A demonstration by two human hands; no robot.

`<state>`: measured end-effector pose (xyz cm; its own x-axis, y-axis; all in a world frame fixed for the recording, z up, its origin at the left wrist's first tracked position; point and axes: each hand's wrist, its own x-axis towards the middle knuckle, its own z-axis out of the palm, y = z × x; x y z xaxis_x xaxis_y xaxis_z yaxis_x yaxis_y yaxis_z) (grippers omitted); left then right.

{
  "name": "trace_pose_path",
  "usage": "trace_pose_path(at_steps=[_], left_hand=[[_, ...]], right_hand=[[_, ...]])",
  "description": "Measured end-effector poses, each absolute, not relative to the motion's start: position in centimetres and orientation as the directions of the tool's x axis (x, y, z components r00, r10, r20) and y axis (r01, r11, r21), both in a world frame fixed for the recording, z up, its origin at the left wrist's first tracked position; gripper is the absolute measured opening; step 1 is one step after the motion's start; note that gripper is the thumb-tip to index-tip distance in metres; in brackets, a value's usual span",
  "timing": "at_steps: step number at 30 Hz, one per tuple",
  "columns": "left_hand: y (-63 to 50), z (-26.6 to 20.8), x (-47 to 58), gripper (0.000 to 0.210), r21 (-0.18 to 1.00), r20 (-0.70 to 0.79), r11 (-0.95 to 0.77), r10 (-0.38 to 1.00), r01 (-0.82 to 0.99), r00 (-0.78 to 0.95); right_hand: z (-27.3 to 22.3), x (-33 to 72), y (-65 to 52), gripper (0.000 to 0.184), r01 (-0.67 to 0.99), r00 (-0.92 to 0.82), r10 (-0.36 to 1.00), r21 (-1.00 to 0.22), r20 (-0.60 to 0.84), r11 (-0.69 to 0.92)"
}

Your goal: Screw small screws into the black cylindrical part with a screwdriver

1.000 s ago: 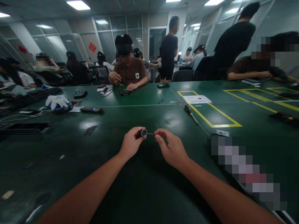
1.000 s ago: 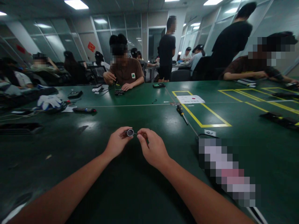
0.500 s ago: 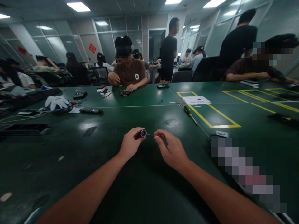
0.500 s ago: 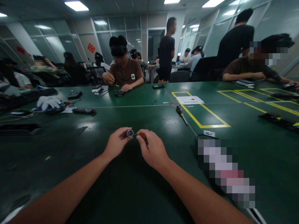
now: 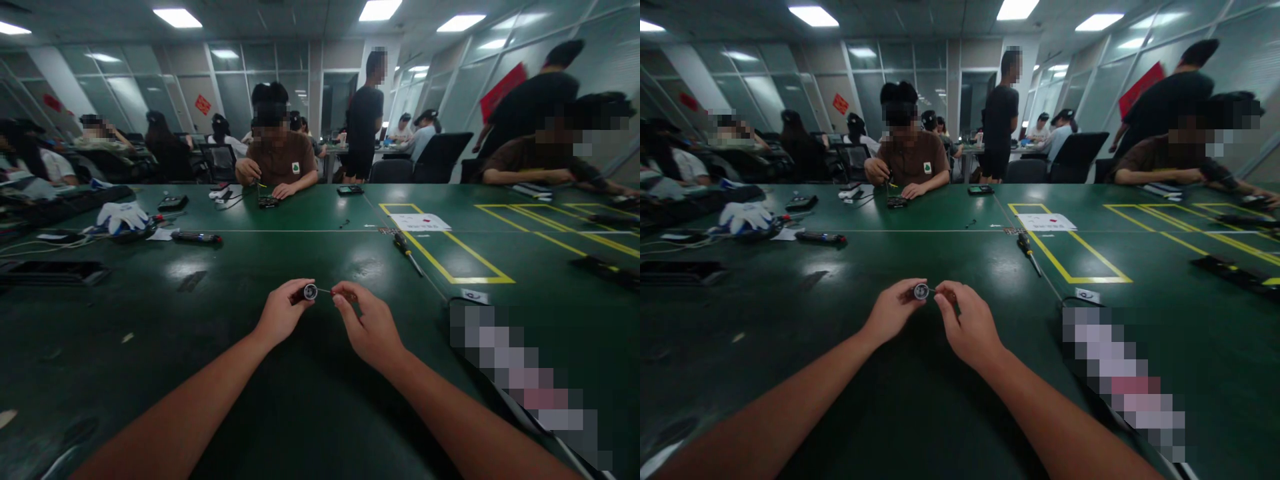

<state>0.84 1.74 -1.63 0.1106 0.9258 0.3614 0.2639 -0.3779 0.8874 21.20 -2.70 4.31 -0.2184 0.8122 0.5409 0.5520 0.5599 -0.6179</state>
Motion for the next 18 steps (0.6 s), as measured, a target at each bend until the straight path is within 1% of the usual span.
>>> trace_pose_path(at_steps=[6,13,18], left_hand=[[1.49,-1.17,1.01,0.040,0.865,0.389,-0.415,0.910,0.283,0.145],[1.36,-0.94,0.98,0.039,0.832,0.422,-0.439,0.897,0.337,0.127],[1.44,-0.87,0.88,0.038,0.816,0.453,-0.462,0.885,0.347,0.112]], right_hand=[[4.44,21.25,-2.62,0.015,0.572,-0.189,0.821,-0.620,0.538,0.538],[4.60,21.28,-2.68,0.015,0.642,-0.217,0.797,-0.533,0.564,0.551],[4.62,21.33,-2.75,0.015,0.629,-0.222,0.805,-0.550,0.550,0.549]])
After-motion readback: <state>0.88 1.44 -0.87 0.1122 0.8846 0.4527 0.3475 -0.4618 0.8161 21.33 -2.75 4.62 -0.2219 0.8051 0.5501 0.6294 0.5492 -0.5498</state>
